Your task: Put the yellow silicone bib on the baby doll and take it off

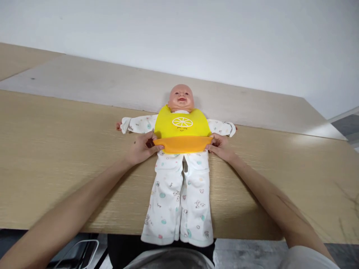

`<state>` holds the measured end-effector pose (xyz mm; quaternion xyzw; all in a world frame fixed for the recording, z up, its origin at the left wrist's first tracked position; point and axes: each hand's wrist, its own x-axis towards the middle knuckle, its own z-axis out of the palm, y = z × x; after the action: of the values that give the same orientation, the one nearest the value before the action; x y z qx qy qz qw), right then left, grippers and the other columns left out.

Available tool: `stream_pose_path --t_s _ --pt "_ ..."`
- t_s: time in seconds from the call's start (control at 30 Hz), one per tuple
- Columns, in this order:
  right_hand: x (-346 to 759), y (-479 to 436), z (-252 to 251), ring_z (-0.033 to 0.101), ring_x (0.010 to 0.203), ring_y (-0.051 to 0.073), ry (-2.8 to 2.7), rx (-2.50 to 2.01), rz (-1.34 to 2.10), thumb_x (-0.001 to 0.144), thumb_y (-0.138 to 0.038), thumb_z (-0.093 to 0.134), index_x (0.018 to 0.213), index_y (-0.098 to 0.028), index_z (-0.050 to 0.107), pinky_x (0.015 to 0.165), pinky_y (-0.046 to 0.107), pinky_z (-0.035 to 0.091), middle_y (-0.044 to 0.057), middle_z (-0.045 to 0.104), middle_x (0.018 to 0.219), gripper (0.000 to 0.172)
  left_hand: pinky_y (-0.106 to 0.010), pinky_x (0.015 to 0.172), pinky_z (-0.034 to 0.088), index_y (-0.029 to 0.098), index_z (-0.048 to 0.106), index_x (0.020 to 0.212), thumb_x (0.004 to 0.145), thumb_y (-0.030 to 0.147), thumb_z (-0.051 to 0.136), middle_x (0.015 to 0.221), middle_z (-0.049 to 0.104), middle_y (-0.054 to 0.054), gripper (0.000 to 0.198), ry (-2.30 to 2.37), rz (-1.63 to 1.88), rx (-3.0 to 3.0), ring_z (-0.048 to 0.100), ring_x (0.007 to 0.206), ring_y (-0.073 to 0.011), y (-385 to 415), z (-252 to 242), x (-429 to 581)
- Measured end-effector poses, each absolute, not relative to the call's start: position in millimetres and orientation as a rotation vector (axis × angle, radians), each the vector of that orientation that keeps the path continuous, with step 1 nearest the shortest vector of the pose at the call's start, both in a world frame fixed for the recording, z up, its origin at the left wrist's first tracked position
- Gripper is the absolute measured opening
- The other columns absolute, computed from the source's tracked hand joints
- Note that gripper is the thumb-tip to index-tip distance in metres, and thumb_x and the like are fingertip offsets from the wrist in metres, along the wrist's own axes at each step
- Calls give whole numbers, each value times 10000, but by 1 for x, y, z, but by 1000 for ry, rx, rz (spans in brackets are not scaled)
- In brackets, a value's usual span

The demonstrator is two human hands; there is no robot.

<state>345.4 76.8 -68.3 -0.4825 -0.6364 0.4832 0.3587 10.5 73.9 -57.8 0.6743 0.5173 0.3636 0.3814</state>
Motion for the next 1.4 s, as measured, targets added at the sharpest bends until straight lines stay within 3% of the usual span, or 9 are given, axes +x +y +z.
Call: stream_pose_path --t_s 0.23,0.5,0.87,1.07,1.4 --pt "343 74 -70 408 487 83 -1661 -1264 1185 661 -681 761 782 -194 473 480 212 292 -47 471 547 579 -258 555 358 224 530 705 642 543 764 654 505 5 400 1321 982 1642 440 582 -150 71 -64 12" --pt "349 73 -75 481 570 124 -1746 -1227 1266 780 -653 695 951 -222 438 531 258 339 -4 546 679 531 -264 544 411 220 532 782 653 511 796 680 525 7 414 1234 949 1500 506 592 -153 69 -68 10" --pt "348 71 -75 508 603 134 -1765 -1244 1255 793 -679 666 1018 -230 388 551 266 369 -1 546 717 574 -270 631 557 196 542 831 590 345 892 811 590 0 450 999 838 1303 640 714 -153 77 -60 -1" --pt "349 72 -78 505 601 108 -1786 -1195 1233 832 -633 654 1042 -209 391 543 228 369 -8 558 726 542 -231 655 552 187 529 854 524 246 932 827 585 17 524 961 824 1283 629 746 -127 78 -61 -2" --pt "349 71 -78 529 616 92 -1789 -1121 1252 876 -544 657 1088 -209 361 538 191 378 -18 577 737 494 -248 625 545 190 533 847 534 352 926 729 635 19 528 1036 874 1314 666 670 -159 76 -63 1"
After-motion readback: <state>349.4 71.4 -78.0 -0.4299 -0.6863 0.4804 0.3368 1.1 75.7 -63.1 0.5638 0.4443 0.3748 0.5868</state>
